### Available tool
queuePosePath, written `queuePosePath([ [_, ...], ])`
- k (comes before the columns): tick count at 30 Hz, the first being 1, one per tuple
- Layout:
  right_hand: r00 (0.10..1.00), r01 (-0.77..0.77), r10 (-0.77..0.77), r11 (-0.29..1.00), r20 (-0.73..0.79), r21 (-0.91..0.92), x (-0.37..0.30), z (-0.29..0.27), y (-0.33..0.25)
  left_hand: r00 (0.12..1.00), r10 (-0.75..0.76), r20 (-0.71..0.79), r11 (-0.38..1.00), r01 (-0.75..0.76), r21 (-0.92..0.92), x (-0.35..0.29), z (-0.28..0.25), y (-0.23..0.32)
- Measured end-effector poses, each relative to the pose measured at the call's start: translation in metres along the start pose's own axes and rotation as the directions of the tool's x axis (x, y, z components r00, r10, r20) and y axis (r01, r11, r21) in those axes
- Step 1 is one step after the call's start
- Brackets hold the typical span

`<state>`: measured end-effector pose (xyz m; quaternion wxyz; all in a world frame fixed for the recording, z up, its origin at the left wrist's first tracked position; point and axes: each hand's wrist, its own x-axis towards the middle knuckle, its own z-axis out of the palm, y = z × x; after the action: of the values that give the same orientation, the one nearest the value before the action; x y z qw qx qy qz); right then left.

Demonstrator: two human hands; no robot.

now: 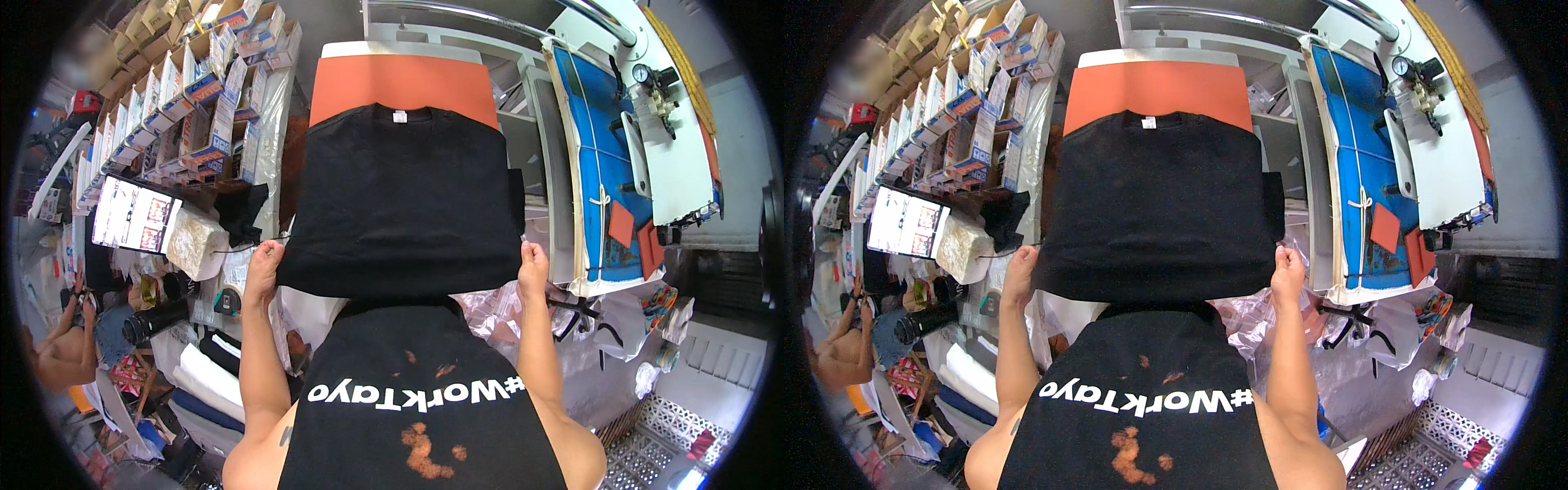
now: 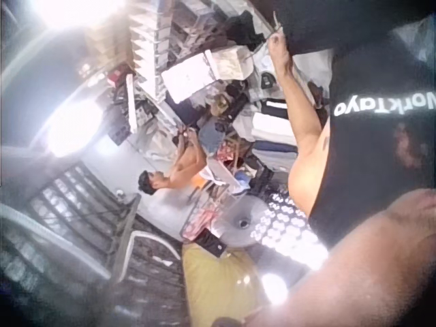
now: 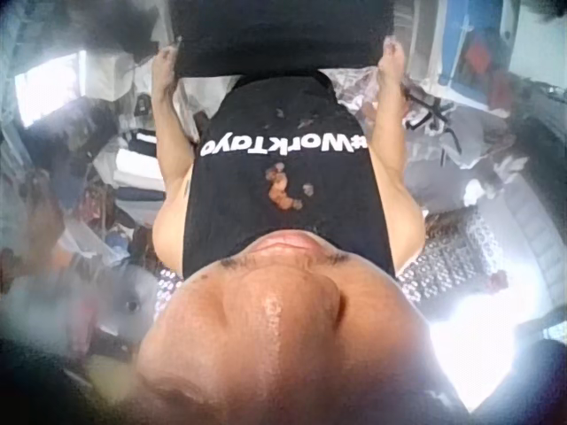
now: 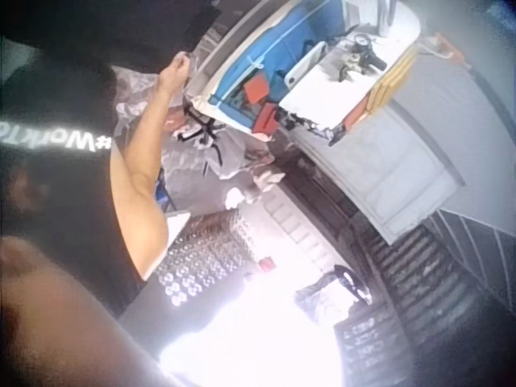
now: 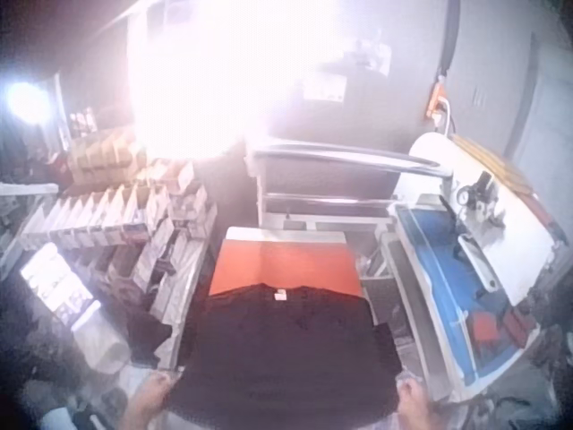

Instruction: The person aligns a black shirt on a heat press, checks a computer screen, operates a digital printing machine, peels a transfer film from a logo on a white shirt, and places the white shirt onto the heat press.

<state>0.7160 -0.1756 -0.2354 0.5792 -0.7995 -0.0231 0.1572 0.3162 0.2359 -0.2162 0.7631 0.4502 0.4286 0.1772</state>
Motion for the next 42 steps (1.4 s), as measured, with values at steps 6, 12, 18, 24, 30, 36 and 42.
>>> queuePosePath([
  [6, 1.000, 0.014, -0.016, 0.989, -0.013, -0.147, -0.033, -0.039, 0.003, 0.998, -0.059, 0.021, 0.993, 0.061, -0.101, -0.050, -0.010, -0.047],
  [12, 0.984, -0.174, 0.121, 0.804, -0.130, -0.568, -0.077, -0.011, -0.055, 0.996, -0.059, -0.063, 0.997, 0.056, -0.049, -0.064, -0.027, -0.084],
  [18, 0.674, 0.607, -0.737, 0.516, 0.047, -0.605, -0.050, -0.022, -0.121, 0.916, 0.207, -0.343, 0.821, 0.028, 0.571, -0.025, -0.052, -0.084],
  [24, 0.778, -0.167, -0.531, 0.340, -0.335, -0.925, 0.061, -0.122, -0.171, 0.550, 0.835, -0.027, 0.314, -0.434, 0.844, 0.031, 0.067, 0.002],
  [30, 0.575, 0.057, -0.648, 0.640, -0.499, -0.766, 0.068, -0.147, -0.150, 0.511, 0.754, 0.413, -0.046, -0.586, 0.809, 0.087, 0.227, 0.050],
  [36, 0.738, 0.500, -0.626, 0.758, -0.252, -0.419, -0.010, -0.013, -0.172, 0.608, 0.598, 0.522, -0.135, -0.566, 0.813, 0.098, 0.227, 0.038],
  [42, 0.887, 0.297, -0.261, 0.954, 0.380, -0.038, -0.030, 0.130, -0.137, 0.680, 0.553, 0.481, 0.161, -0.654, 0.739, 0.088, 0.229, 0.057],
])
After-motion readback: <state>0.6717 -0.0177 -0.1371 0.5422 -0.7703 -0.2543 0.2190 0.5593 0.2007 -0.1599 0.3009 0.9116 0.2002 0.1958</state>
